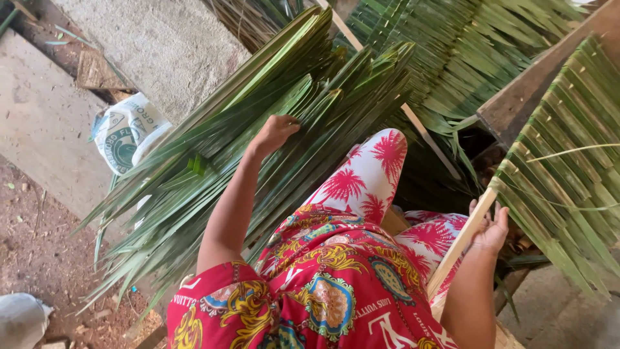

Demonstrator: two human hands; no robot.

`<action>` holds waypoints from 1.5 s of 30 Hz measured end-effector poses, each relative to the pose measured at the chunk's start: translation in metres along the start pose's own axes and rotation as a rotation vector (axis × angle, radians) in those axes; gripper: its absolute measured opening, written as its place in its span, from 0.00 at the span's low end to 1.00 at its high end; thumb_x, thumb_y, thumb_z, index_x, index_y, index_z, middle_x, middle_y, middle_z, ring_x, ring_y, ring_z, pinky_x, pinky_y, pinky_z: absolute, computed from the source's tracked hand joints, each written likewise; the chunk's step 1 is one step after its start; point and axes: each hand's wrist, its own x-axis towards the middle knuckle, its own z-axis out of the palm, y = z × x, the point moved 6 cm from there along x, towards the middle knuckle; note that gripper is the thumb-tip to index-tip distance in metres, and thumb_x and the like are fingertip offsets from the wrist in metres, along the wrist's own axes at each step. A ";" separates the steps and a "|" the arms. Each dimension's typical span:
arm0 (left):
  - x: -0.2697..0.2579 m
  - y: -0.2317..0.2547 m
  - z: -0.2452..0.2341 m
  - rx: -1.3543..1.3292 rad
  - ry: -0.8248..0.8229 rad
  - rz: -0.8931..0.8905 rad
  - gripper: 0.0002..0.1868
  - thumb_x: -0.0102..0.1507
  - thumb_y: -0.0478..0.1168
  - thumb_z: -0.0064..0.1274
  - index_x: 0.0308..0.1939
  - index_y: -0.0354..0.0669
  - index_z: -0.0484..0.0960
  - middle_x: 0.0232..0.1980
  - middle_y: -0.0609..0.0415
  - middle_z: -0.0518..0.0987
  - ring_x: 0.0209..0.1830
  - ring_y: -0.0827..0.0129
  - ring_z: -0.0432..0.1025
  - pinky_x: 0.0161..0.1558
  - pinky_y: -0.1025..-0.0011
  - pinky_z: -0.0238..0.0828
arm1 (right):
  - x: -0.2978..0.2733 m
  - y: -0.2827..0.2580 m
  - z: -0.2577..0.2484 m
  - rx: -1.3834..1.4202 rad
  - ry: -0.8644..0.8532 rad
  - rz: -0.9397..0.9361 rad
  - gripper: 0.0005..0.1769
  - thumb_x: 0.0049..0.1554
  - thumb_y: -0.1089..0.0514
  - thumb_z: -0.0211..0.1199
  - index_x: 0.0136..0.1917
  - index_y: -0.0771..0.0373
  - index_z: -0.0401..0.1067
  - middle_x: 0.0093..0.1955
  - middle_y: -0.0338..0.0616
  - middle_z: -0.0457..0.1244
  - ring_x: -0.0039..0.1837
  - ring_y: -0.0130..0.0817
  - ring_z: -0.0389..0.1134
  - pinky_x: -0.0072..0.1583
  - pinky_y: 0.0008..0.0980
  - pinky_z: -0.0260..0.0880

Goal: Weaving palm leaves onto a wooden frame to create a thatched panel

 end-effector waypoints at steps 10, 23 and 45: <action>-0.020 0.059 0.001 0.479 0.399 0.080 0.25 0.60 0.34 0.58 0.61 0.32 0.76 0.43 0.39 0.81 0.38 0.52 0.76 0.42 0.58 0.75 | -0.013 -0.003 0.018 -0.028 0.026 0.011 0.44 0.61 0.52 0.68 0.80 0.67 0.49 0.67 0.63 0.55 0.58 0.49 0.70 0.63 0.52 0.81; -0.076 0.034 0.086 0.827 0.141 0.000 0.23 0.60 0.44 0.65 0.47 0.34 0.69 0.33 0.42 0.81 0.22 0.53 0.79 0.19 0.58 0.73 | -0.004 0.000 0.007 0.019 -0.019 0.030 0.45 0.62 0.53 0.67 0.82 0.64 0.44 0.73 0.65 0.51 0.64 0.55 0.68 0.64 0.56 0.79; -0.075 0.060 0.081 0.767 0.483 0.310 0.23 0.63 0.39 0.58 0.59 0.33 0.75 0.42 0.44 0.72 0.35 0.54 0.72 0.37 0.57 0.73 | -0.020 0.000 0.018 -0.133 0.006 0.018 0.46 0.62 0.48 0.66 0.83 0.59 0.45 0.73 0.60 0.52 0.60 0.50 0.73 0.49 0.24 0.86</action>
